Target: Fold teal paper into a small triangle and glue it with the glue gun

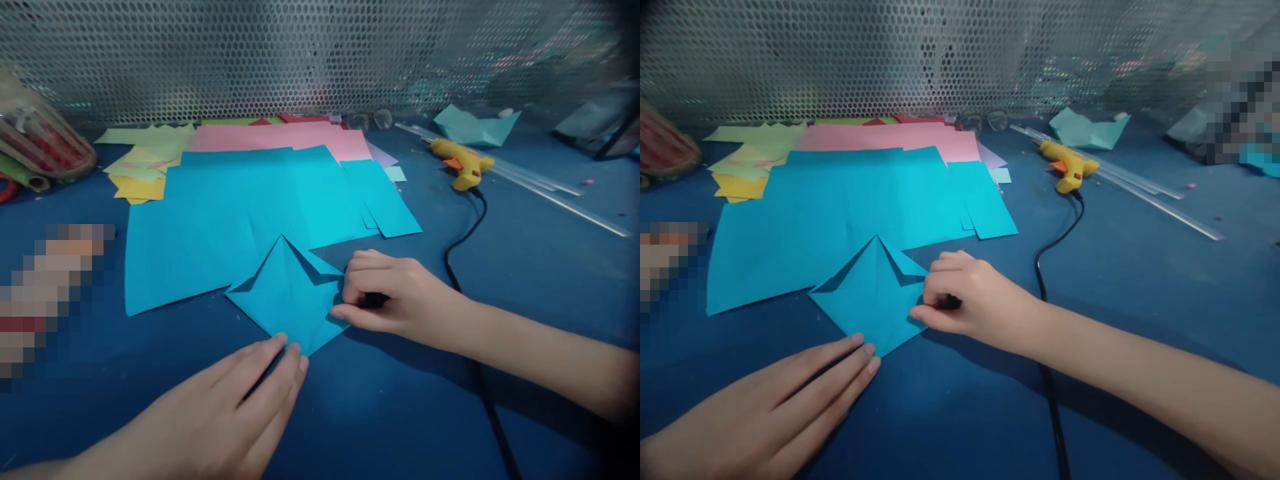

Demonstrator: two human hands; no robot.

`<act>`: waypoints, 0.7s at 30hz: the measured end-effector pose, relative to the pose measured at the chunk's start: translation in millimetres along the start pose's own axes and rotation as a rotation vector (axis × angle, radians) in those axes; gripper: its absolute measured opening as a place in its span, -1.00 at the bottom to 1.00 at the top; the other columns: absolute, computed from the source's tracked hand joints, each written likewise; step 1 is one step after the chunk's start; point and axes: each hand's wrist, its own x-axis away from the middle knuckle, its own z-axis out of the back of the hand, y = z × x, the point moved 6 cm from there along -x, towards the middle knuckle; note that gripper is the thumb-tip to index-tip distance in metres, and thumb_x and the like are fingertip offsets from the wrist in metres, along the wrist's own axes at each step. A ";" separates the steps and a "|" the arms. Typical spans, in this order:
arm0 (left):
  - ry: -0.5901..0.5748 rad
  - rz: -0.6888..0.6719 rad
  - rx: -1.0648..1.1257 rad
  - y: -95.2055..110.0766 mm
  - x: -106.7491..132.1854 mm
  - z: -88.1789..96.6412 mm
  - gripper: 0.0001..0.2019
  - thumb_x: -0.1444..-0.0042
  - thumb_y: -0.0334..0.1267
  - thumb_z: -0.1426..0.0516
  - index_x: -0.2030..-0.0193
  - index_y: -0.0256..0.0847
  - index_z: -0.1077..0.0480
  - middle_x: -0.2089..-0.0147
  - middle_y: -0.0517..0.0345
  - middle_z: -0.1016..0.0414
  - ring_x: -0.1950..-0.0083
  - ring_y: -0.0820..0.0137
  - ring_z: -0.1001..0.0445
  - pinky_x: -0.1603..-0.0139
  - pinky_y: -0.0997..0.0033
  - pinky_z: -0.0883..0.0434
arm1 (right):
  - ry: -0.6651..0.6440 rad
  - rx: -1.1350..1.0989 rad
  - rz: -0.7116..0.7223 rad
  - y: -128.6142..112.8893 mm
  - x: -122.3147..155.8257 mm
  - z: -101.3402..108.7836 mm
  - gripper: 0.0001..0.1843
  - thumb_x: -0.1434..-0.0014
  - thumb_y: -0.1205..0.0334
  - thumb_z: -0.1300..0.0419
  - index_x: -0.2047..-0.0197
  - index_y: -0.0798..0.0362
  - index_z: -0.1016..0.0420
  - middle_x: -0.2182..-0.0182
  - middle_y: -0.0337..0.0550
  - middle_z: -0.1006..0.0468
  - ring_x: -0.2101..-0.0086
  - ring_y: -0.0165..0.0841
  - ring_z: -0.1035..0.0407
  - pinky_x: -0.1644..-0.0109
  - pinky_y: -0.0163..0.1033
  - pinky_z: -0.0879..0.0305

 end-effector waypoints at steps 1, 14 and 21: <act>-0.016 0.002 0.008 -0.2 0.4 -1.2 -0.65 -0.35 -0.39 0.06 -0.09 -0.23 -0.49 -0.11 0.21 -0.56 -0.13 0.31 -0.42 -0.12 0.38 -0.39 | 0.002 -0.001 -0.001 -0.1 0.1 0.1 -0.65 -0.32 0.24 -0.18 0.50 0.05 -0.26 0.56 -0.29 -0.34 0.50 -0.44 -0.24 0.32 -0.26 -0.22; -0.045 -0.013 -0.022 -6.2 -6.2 0.2 -0.52 -0.41 -0.42 0.22 -0.04 -0.14 -0.52 -0.15 0.30 -0.53 -0.07 0.32 -0.42 -0.01 0.26 -0.33 | -0.004 0.083 -0.028 -8.5 1.8 -0.4 -0.68 -0.35 0.28 -0.14 0.47 0.06 -0.29 0.55 -0.25 -0.34 0.47 -0.41 -0.23 0.35 -0.28 -0.19; -0.066 -0.060 -0.048 -1.0 -0.4 -3.1 -0.64 -0.40 -0.29 0.09 -0.10 -0.15 -0.49 -0.19 0.24 -0.49 -0.12 0.28 -0.39 -0.02 0.24 -0.33 | -0.062 0.100 -0.108 -8.7 2.6 2.1 -0.70 -0.36 0.24 -0.13 0.44 0.06 -0.34 0.51 -0.21 -0.41 0.44 -0.38 -0.26 0.34 -0.27 -0.21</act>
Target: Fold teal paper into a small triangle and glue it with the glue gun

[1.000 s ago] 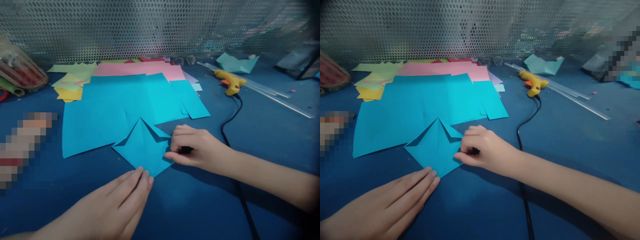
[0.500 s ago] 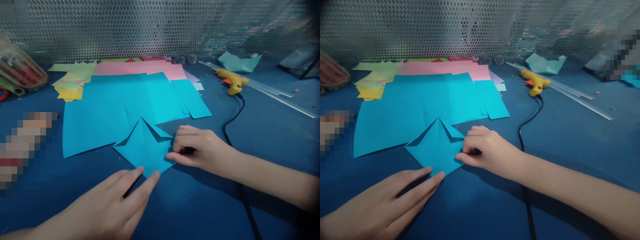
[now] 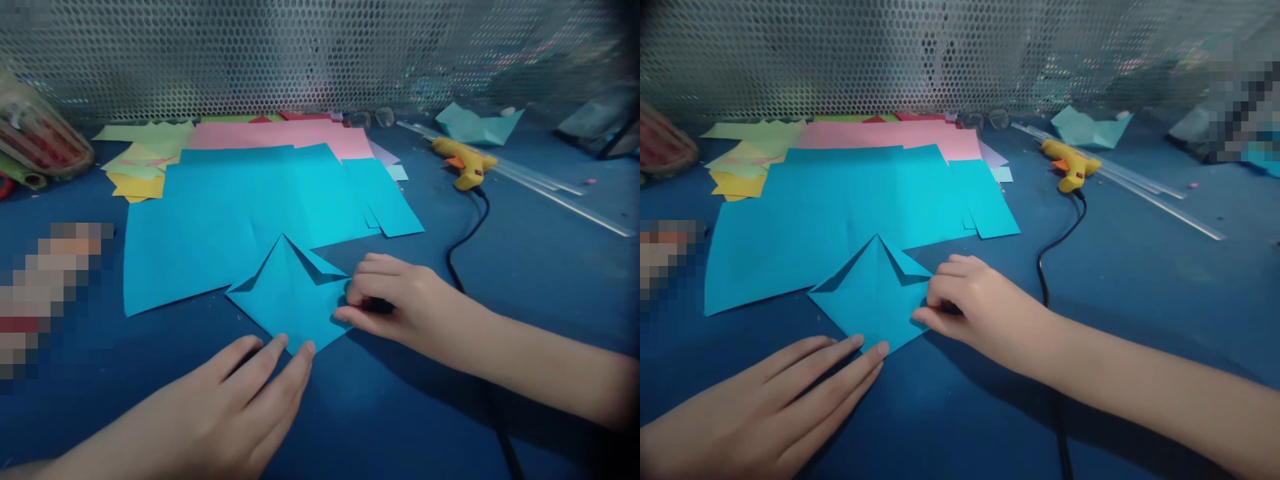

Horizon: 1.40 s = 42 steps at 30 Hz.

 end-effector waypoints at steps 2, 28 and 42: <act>0.008 0.005 -0.001 0.3 0.8 0.9 -0.67 -0.38 -0.26 0.04 -0.06 -0.14 -0.52 -0.18 0.21 -0.50 -0.11 0.28 -0.41 0.00 0.25 -0.35 | -0.069 0.002 -0.035 -0.6 0.3 0.1 -0.75 -0.35 0.24 -0.14 0.40 0.07 -0.38 0.48 -0.18 -0.43 0.42 -0.37 -0.28 0.34 -0.27 -0.22; 0.054 0.136 0.169 -7.6 6.1 -2.3 -0.60 -0.22 -0.42 -0.05 -0.18 -0.18 -0.42 -0.21 0.21 -0.49 -0.15 0.36 -0.45 -0.22 0.42 -0.36 | -0.196 -0.320 -0.177 18.5 0.8 0.6 -0.71 -0.32 0.05 -0.19 0.36 0.04 -0.50 0.40 -0.16 -0.45 0.37 -0.35 -0.34 0.32 -0.26 -0.29; -0.058 0.060 0.136 -9.1 -3.0 -0.3 -0.67 -0.08 -0.39 -0.06 0.05 0.03 -0.45 -0.31 0.42 -0.37 -0.15 0.38 -0.43 0.02 0.40 -0.41 | -0.054 -0.081 -0.105 6.1 0.8 -2.5 -0.73 -0.33 0.24 -0.13 0.43 0.06 -0.34 0.50 -0.23 -0.35 0.43 -0.37 -0.21 0.35 -0.25 -0.14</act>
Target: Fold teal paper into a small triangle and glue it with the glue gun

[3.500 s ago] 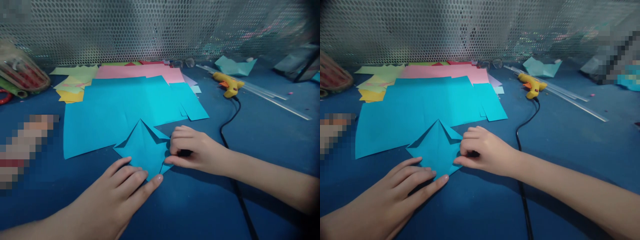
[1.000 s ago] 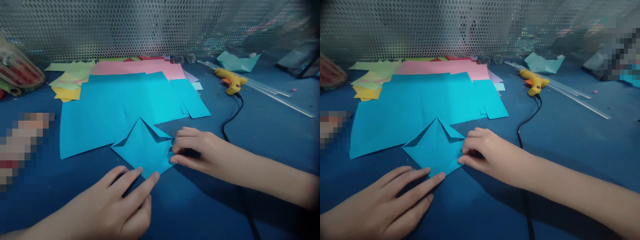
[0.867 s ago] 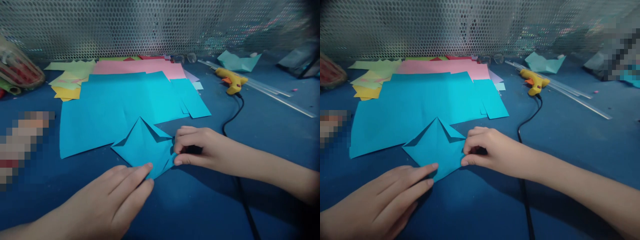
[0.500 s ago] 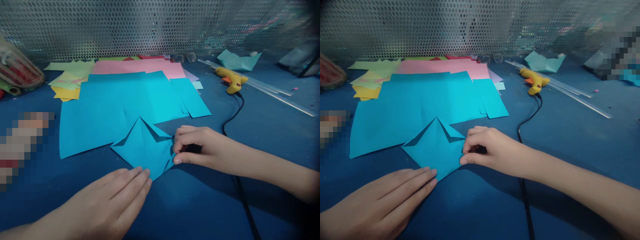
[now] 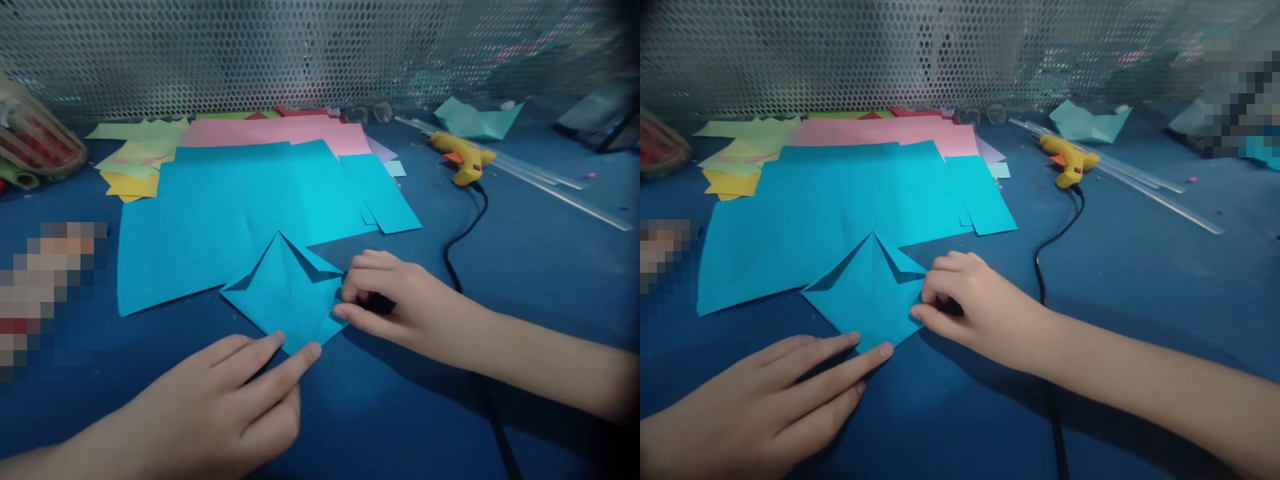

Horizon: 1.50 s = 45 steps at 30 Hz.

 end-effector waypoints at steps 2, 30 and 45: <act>0.031 0.004 -0.003 -0.3 -1.6 1.7 -0.71 -0.19 -0.40 0.00 0.08 0.01 -0.45 -0.28 0.42 -0.40 -0.15 0.40 -0.42 0.02 0.40 -0.39 | 0.003 0.002 0.000 0.3 0.3 0.0 -0.72 -0.33 0.23 -0.13 0.44 0.06 -0.34 0.50 -0.23 -0.35 0.43 -0.37 -0.21 0.35 -0.25 -0.13; 0.093 -0.104 -0.008 7.5 7.6 -7.1 -0.77 -0.24 -0.33 -0.02 0.04 -0.13 -0.45 -0.22 0.15 -0.47 -0.40 0.30 -0.13 -0.40 0.23 -0.08 | 0.051 0.038 0.023 -0.9 1.3 0.5 -0.73 -0.31 0.28 -0.17 0.46 0.07 -0.34 0.53 -0.25 -0.38 0.44 -0.39 -0.26 0.37 -0.30 -0.16; 0.233 0.250 0.146 -2.3 -4.9 -11.1 -0.50 -0.24 -0.52 0.17 -0.20 -0.21 -0.37 0.02 0.10 -0.54 0.03 0.34 -0.44 0.02 0.39 -0.36 | -0.003 -0.001 0.010 1.3 -0.6 -1.0 -0.71 -0.27 0.12 -0.27 0.42 0.08 -0.39 0.47 -0.23 -0.37 0.40 -0.37 -0.25 0.33 -0.27 -0.16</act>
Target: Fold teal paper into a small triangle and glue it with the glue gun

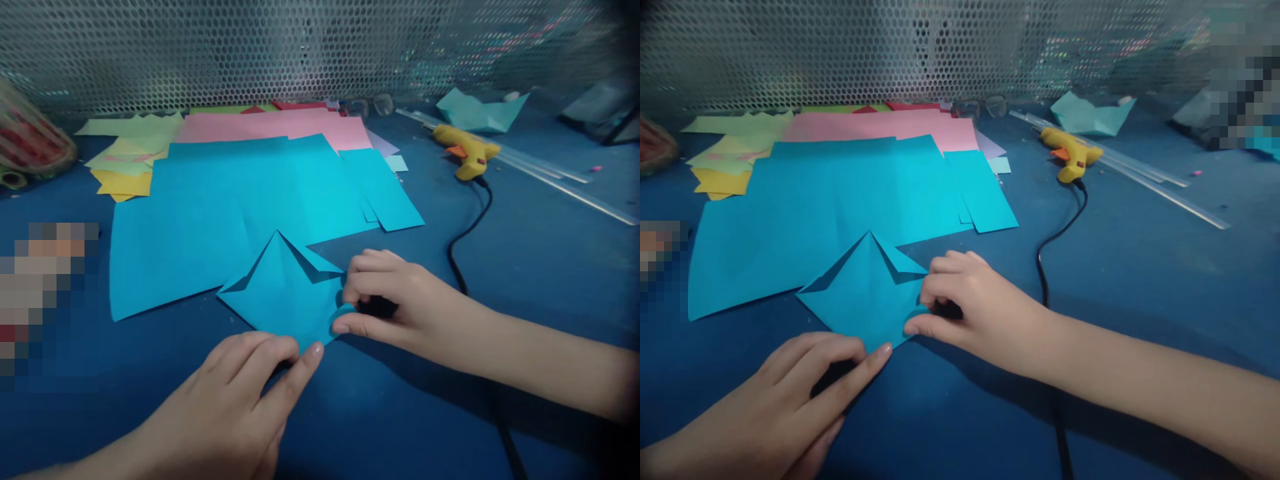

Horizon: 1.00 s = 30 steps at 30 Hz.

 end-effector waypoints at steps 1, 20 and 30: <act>-0.030 0.016 -0.007 0.2 0.2 0.2 -0.50 -0.25 -0.51 0.17 -0.21 -0.20 -0.36 0.00 0.09 -0.53 0.00 0.33 -0.44 0.01 0.38 -0.37 | 0.003 0.005 -0.014 -0.1 0.1 -0.5 -0.71 -0.24 0.14 -0.29 0.44 0.08 -0.38 0.48 -0.24 -0.37 0.41 -0.38 -0.25 0.34 -0.28 -0.16; -0.115 -0.276 -0.192 10.5 -1.6 3.6 -0.53 -0.43 -0.43 0.25 -0.18 -0.20 -0.41 -0.24 0.22 -0.45 -0.23 0.36 -0.39 -0.10 0.25 -0.21 | 0.058 0.168 -0.095 -4.1 0.1 0.8 -0.69 -0.18 0.20 -0.35 0.53 0.08 -0.42 0.54 -0.21 -0.41 0.48 -0.40 -0.29 0.46 -0.33 -0.21; -0.246 -0.298 -0.212 8.1 7.9 4.8 -0.59 -0.44 -0.26 0.16 -0.35 -0.11 -0.20 -0.37 0.24 -0.28 -0.36 0.24 -0.25 -0.16 0.17 -0.27 | 0.147 0.216 -0.107 -1.1 4.6 2.2 -0.60 -0.08 0.22 -0.43 0.55 0.05 -0.27 0.58 -0.29 -0.32 0.50 -0.41 -0.24 0.45 -0.35 -0.14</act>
